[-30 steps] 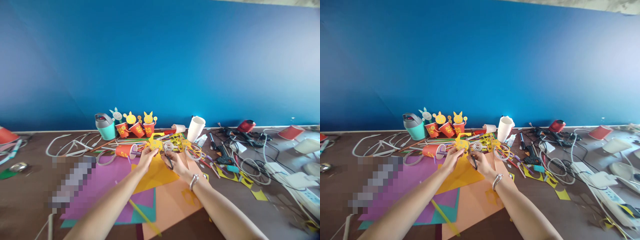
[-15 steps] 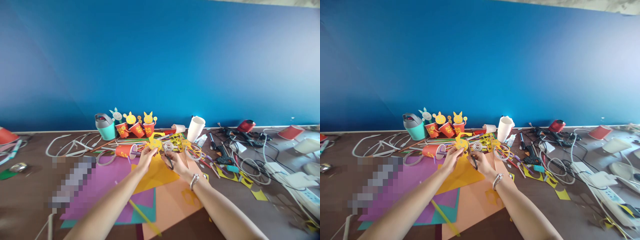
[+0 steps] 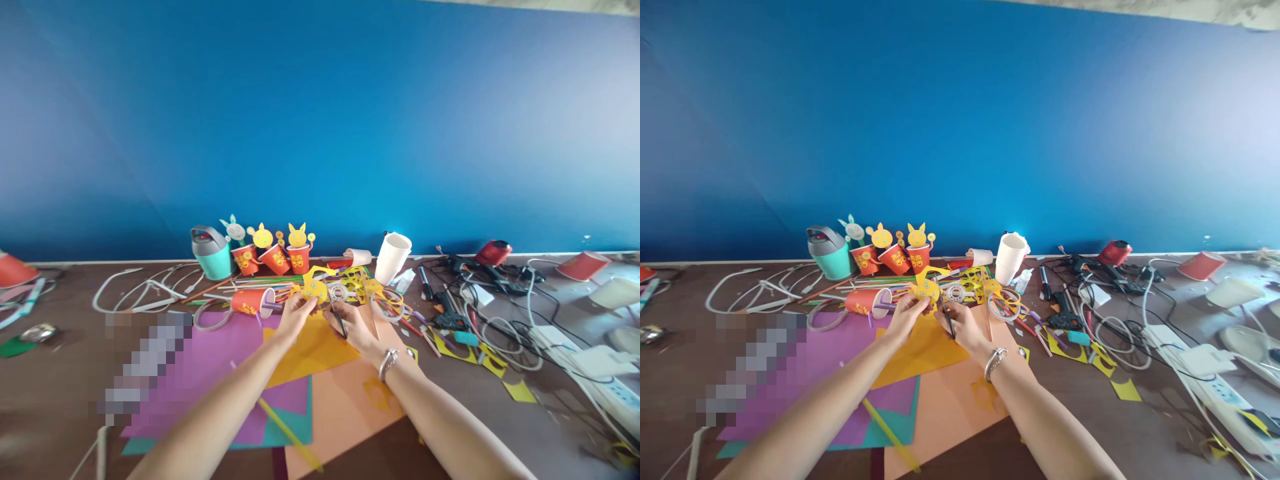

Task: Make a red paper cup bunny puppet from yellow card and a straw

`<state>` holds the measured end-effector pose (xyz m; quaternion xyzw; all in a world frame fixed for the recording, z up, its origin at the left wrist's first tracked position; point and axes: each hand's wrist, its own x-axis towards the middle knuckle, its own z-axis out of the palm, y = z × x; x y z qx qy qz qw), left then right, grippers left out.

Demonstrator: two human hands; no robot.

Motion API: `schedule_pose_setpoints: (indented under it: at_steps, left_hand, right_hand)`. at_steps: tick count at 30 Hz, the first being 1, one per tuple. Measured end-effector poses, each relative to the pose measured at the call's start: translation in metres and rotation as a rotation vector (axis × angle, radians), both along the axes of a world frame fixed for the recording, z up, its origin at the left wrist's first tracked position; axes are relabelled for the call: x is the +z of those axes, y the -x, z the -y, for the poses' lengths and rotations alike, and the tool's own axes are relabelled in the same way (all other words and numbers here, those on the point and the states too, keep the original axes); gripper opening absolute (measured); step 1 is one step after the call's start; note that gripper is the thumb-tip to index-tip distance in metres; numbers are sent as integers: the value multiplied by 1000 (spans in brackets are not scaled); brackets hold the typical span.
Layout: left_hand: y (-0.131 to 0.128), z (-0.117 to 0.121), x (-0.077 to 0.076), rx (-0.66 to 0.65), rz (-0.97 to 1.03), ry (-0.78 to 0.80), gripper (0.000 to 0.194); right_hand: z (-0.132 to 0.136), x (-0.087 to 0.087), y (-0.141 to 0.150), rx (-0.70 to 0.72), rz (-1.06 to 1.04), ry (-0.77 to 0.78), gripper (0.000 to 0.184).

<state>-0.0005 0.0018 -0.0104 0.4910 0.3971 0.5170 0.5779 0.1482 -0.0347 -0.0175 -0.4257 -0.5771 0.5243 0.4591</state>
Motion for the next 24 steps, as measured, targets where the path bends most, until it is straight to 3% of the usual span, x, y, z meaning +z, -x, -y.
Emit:
schedule_pose_setpoints:
  at_steps: [14,24]
  left_hand:
    - [2,-1,-3,11,55,23,25]
    - [2,-3,-6,44,101,36,26]
  right_hand:
    - [3,9,0,-15,8,1,33]
    - [1,5,-2,4,38,-33,41]
